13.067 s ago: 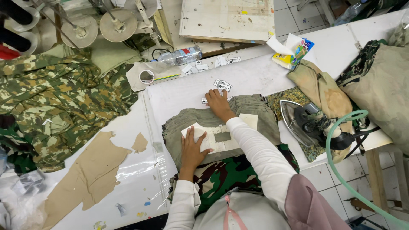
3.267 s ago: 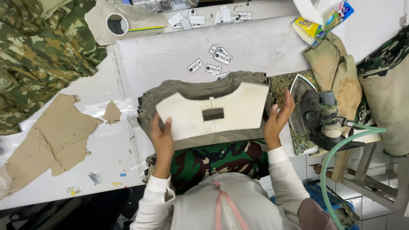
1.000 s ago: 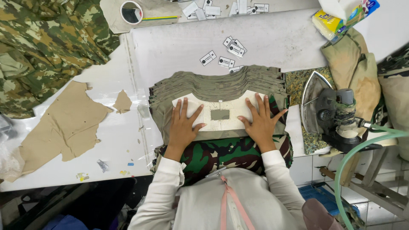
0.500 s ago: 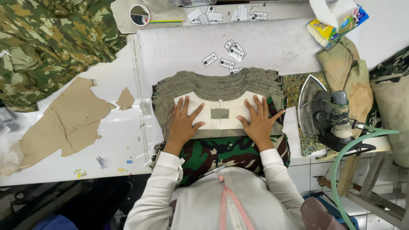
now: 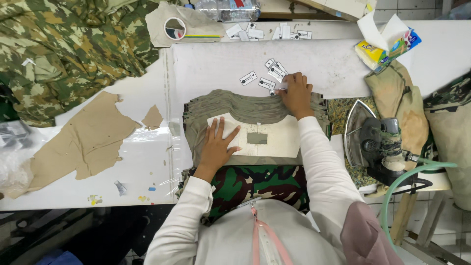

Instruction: The person irons a stack of camouflage-patterned garments on a white worktable. They place a white template over the collar area, position a small rectangular label, and press it with a steam iron. The person repeats this process for multiple garments, removing the template and stacking the finished items.

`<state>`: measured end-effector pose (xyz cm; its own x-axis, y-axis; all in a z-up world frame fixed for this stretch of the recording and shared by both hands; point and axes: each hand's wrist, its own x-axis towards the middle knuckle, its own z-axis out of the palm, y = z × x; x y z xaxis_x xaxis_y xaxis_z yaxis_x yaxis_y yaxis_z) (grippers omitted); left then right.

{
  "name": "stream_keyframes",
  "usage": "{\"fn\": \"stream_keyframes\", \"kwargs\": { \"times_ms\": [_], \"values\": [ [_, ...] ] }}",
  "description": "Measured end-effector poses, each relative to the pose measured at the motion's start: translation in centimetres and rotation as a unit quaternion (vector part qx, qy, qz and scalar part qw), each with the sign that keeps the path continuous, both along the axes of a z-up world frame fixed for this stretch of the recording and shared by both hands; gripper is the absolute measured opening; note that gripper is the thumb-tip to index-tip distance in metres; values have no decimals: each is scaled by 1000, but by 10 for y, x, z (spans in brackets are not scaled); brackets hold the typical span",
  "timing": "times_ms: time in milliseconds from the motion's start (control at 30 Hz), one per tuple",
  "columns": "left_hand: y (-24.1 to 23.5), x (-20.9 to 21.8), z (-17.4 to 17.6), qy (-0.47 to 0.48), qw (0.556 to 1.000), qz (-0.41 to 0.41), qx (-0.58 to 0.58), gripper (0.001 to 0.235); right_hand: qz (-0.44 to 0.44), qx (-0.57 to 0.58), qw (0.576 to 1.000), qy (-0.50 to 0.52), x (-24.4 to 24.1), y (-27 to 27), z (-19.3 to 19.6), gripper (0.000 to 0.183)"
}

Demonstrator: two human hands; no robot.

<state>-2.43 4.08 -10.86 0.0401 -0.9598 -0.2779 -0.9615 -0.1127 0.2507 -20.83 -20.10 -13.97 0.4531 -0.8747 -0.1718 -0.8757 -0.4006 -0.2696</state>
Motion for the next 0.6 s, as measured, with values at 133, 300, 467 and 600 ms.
{"fn": "stream_keyframes", "kwargs": {
  "times_ms": [133,300,467,600],
  "values": [
    [-2,-2,-1,-3,1000,6,23,63,71,-17,994,79,-3,-20,-23,19],
    [-3,-3,5,-8,1000,5,26,61,-2,37,972,-231,-13,-26,-17,8],
    [-4,-4,4,-12,1000,-6,25,62,68,58,961,-260,17,-12,-12,6],
    [-3,-5,4,-21,999,-6,31,62,139,28,987,-74,53,16,18,16]
  ]
}}
